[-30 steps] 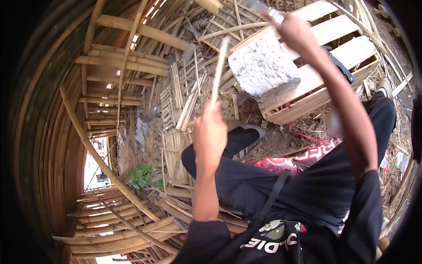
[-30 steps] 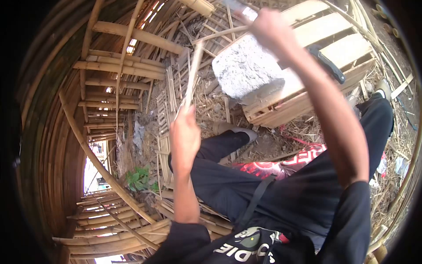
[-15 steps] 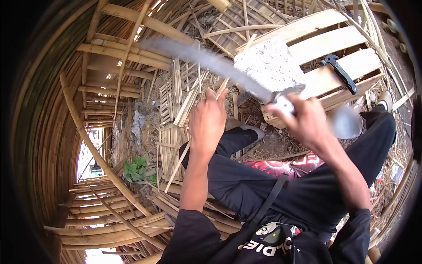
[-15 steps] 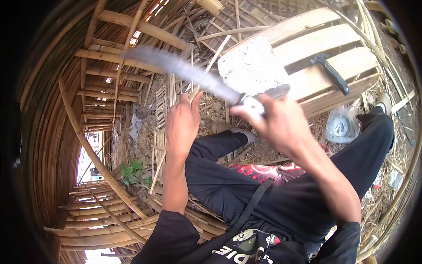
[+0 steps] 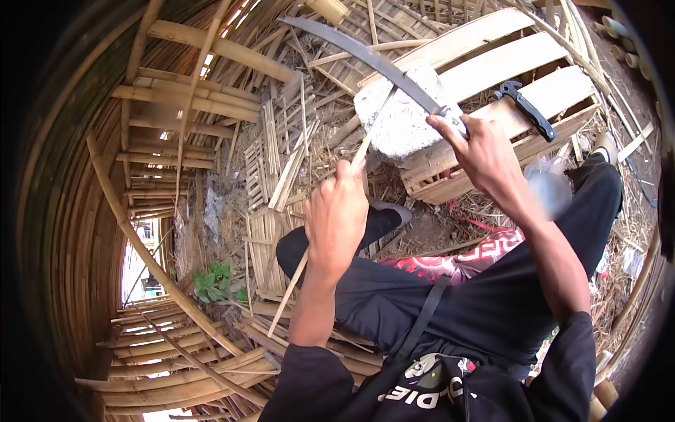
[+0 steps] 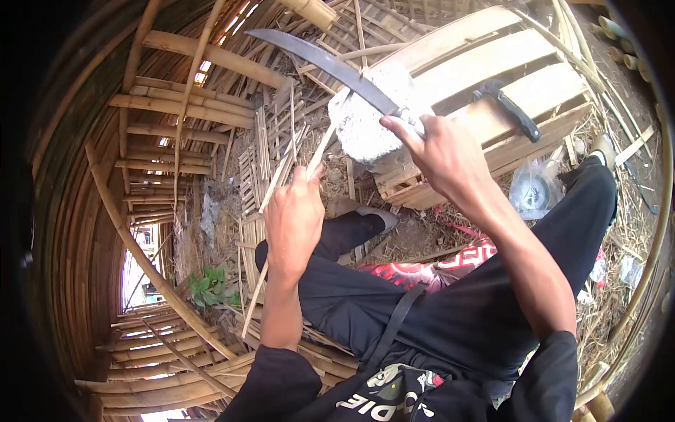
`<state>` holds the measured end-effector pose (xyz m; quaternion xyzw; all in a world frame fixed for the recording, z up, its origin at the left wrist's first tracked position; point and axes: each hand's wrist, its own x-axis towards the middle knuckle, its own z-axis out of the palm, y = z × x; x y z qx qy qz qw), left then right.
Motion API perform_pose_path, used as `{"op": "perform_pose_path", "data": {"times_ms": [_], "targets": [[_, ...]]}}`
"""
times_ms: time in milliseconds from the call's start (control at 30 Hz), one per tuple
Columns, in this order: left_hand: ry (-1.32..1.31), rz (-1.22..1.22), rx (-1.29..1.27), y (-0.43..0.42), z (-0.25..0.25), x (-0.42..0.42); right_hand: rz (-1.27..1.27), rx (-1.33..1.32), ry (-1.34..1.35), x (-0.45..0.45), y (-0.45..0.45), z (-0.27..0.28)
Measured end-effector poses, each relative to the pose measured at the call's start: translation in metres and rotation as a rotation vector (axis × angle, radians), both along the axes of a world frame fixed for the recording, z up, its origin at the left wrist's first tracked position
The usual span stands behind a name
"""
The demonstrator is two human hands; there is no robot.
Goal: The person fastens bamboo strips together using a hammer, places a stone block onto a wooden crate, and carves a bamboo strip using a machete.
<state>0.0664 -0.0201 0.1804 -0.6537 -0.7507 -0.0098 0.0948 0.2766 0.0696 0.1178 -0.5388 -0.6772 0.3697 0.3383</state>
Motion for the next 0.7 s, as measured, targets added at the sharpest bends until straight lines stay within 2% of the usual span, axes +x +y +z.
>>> {"op": "perform_pose_path", "data": {"times_ms": [133,200,233,267,333,367,400,467,500,633,700], "targets": [[-0.031,-0.042,0.082,0.007,0.000,-0.008,0.046,0.001,0.059,-0.010,-0.025,0.003],[0.003,-0.068,0.081,0.008,0.004,-0.006,0.085,0.270,0.013,-0.017,-0.041,-0.012],[0.032,-0.086,0.074,0.006,0.006,-0.005,0.131,0.296,-0.182,-0.012,-0.037,-0.015],[0.032,-0.091,0.063,-0.003,0.009,-0.003,0.130,0.307,-0.245,-0.004,-0.025,-0.017],[-0.093,0.061,0.008,-0.027,0.019,-0.001,-0.058,0.141,-0.175,0.004,0.015,-0.042],[-0.264,0.127,0.093,-0.039,0.019,-0.008,-0.169,0.003,-0.051,0.019,0.042,-0.043],[-0.255,0.132,0.101,-0.048,0.022,-0.012,-0.273,-0.129,0.084,0.033,0.059,-0.041],[-0.162,0.211,0.088,-0.054,0.029,-0.022,-0.339,-0.179,0.278,0.052,0.068,-0.044],[-0.096,0.121,0.114,-0.052,0.022,-0.035,-0.326,-0.155,0.279,0.054,0.064,-0.036],[-0.040,0.149,0.086,-0.030,0.025,-0.034,-0.220,-0.108,0.226,0.048,0.030,-0.029],[0.038,0.071,0.147,-0.023,0.026,-0.030,-0.152,-0.102,0.244,0.036,0.012,-0.028]]}}
